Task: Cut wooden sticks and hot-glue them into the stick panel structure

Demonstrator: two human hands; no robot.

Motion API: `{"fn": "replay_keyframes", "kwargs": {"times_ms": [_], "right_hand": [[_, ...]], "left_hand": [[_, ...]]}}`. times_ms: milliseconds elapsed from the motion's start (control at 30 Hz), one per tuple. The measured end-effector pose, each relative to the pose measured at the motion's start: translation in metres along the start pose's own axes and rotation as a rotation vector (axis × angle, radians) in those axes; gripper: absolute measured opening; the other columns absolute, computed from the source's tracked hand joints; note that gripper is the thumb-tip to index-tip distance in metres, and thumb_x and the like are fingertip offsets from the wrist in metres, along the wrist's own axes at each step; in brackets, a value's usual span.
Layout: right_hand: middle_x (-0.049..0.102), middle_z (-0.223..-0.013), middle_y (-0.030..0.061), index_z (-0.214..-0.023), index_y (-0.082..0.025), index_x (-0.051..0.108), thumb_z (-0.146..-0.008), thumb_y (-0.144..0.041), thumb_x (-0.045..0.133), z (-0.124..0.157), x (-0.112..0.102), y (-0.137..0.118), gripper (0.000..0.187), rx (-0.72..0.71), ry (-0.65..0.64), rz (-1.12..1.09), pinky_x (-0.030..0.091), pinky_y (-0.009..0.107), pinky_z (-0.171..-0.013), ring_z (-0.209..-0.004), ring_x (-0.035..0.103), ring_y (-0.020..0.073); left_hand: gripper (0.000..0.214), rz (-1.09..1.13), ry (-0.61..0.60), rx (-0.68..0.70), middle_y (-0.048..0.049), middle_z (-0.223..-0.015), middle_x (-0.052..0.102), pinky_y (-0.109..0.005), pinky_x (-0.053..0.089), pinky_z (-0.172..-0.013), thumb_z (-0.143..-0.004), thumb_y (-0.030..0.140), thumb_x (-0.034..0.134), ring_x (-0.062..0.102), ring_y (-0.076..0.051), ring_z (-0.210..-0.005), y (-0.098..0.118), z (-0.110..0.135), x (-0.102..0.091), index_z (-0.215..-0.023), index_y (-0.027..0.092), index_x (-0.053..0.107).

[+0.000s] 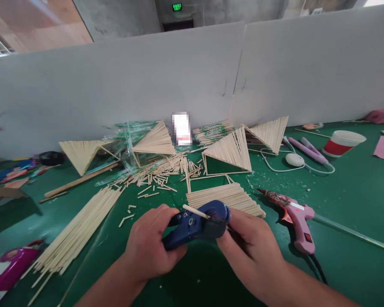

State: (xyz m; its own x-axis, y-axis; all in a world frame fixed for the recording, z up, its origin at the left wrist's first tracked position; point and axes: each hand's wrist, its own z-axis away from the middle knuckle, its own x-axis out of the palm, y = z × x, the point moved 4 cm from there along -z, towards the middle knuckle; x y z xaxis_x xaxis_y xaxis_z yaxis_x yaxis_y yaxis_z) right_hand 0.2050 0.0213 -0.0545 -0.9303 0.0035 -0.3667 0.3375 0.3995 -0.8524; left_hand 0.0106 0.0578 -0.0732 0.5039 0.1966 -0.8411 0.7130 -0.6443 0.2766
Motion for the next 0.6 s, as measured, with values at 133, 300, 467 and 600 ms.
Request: {"fn": "replay_keyframes", "kwargs": {"times_ms": [133,300,467,600], "right_hand": [[0.047,-0.064,-0.003,-0.073,-0.018,0.057,-0.095,-0.031,0.045,-0.0026,0.0024,0.0047,0.027,0.148,-0.056,-0.121,0.033,0.024,-0.053,-0.058,0.042,0.011],[0.041,-0.055,-0.0058,-0.076,-0.017,0.061,-0.094,-0.043,0.045,-0.009,0.0064,0.008,0.035,0.346,-0.264,-0.446,0.025,0.023,-0.046,-0.049,0.032,0.0087],[0.04,-0.05,-0.0051,-0.077,-0.015,0.062,-0.096,-0.053,0.036,-0.0057,0.0074,0.0038,0.05,0.555,-0.562,-0.615,0.024,0.022,-0.045,-0.046,0.034,0.0087],[0.038,-0.057,-0.0043,-0.065,-0.017,0.053,-0.099,-0.051,0.031,-0.006,0.0037,-0.0002,0.052,0.435,-0.533,-0.423,0.025,0.022,-0.047,-0.051,0.033,0.0085]], "left_hand": [[0.03,0.015,-0.03,-0.002,-0.0021,-0.079,0.062,-0.03,0.045,-0.061,-0.068,0.027,0.06,0.057,-0.018,-0.067,-0.0028,0.0,0.0012,-0.097,0.021,0.057],[0.029,0.033,-0.029,0.022,-0.0035,-0.082,0.063,-0.03,0.045,-0.062,-0.071,0.028,0.059,0.057,-0.018,-0.069,-0.0067,0.0001,0.0019,-0.099,0.021,0.057],[0.03,0.073,-0.038,0.061,-0.0034,-0.081,0.063,-0.03,0.046,-0.062,-0.069,0.027,0.059,0.057,-0.018,-0.068,-0.0095,-0.0002,0.001,-0.098,0.021,0.057],[0.034,0.083,-0.003,0.107,-0.0044,-0.087,0.065,-0.03,0.049,-0.065,-0.07,0.028,0.059,0.061,-0.018,-0.071,-0.009,-0.0016,-0.0014,-0.103,0.022,0.056]]}}
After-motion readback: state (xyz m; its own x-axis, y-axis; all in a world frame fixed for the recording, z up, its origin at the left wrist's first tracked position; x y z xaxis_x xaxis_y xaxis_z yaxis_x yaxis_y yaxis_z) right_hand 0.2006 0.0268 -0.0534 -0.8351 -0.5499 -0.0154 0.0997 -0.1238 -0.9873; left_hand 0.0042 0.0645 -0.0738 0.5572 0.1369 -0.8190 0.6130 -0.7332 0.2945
